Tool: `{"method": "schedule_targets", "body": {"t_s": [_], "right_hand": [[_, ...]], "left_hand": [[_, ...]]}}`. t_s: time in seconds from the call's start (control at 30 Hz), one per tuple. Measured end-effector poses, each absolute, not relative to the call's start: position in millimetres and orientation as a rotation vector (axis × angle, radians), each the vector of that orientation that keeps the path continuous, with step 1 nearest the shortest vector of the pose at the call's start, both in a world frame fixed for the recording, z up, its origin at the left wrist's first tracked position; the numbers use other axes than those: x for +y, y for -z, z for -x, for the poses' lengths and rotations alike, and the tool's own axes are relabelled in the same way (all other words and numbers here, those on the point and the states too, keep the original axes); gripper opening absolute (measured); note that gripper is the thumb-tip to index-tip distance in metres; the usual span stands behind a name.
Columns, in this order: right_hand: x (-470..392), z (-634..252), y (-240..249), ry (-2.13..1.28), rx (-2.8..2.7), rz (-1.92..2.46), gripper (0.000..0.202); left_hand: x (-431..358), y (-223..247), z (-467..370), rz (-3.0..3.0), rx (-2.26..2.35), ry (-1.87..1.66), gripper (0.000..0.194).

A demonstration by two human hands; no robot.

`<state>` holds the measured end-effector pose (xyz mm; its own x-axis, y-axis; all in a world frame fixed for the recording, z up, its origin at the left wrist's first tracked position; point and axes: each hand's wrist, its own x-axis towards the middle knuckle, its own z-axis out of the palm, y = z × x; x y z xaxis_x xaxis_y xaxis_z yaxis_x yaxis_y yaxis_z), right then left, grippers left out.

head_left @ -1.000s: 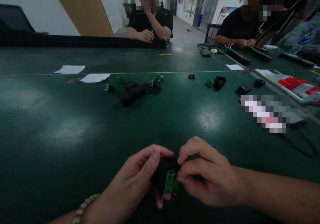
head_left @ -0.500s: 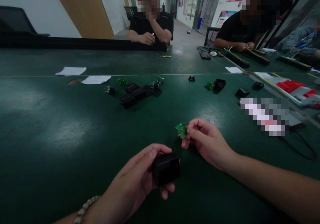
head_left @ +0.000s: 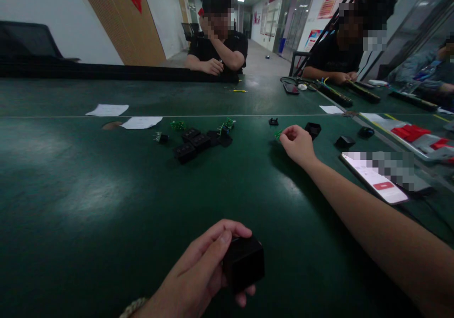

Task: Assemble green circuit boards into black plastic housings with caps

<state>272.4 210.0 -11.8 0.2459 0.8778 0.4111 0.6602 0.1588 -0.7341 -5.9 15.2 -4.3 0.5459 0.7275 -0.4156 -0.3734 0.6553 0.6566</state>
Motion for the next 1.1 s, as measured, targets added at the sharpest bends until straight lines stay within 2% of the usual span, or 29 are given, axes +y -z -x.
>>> {"method": "schedule_targets", "body": {"t_s": [0.23, 0.47, 0.7, 0.9, 1.03, 1.1], "right_hand": [[224, -282, 14, 0.000, -1.581, 1.676, 0.012], [229, -263, 18, 0.116, -1.772, 1.681, 0.013], [270, -248, 20, 0.144, -1.697, 1.846, 0.045], [294, -252, 19, 0.093, -1.634, 1.987, 0.025], [291, -254, 13, 0.082, -1.684, 1.884, 0.008], [286, -253, 8, 0.069, -1.714, 1.774, 0.013]], "left_hand": [[11, 14, 9, -0.563, 0.665, -0.700, 0.037], [12, 9, 9, -0.587, 0.707, -0.677, 0.036], [9, 5, 10, -0.576, 0.730, -0.682, 0.035], [13, 6, 10, -0.551, 0.709, -0.634, 0.039], [14, 3, 12, -0.546, 0.716, -0.621, 0.038], [14, 2, 13, -0.540, 0.727, -0.615, 0.037]]}}
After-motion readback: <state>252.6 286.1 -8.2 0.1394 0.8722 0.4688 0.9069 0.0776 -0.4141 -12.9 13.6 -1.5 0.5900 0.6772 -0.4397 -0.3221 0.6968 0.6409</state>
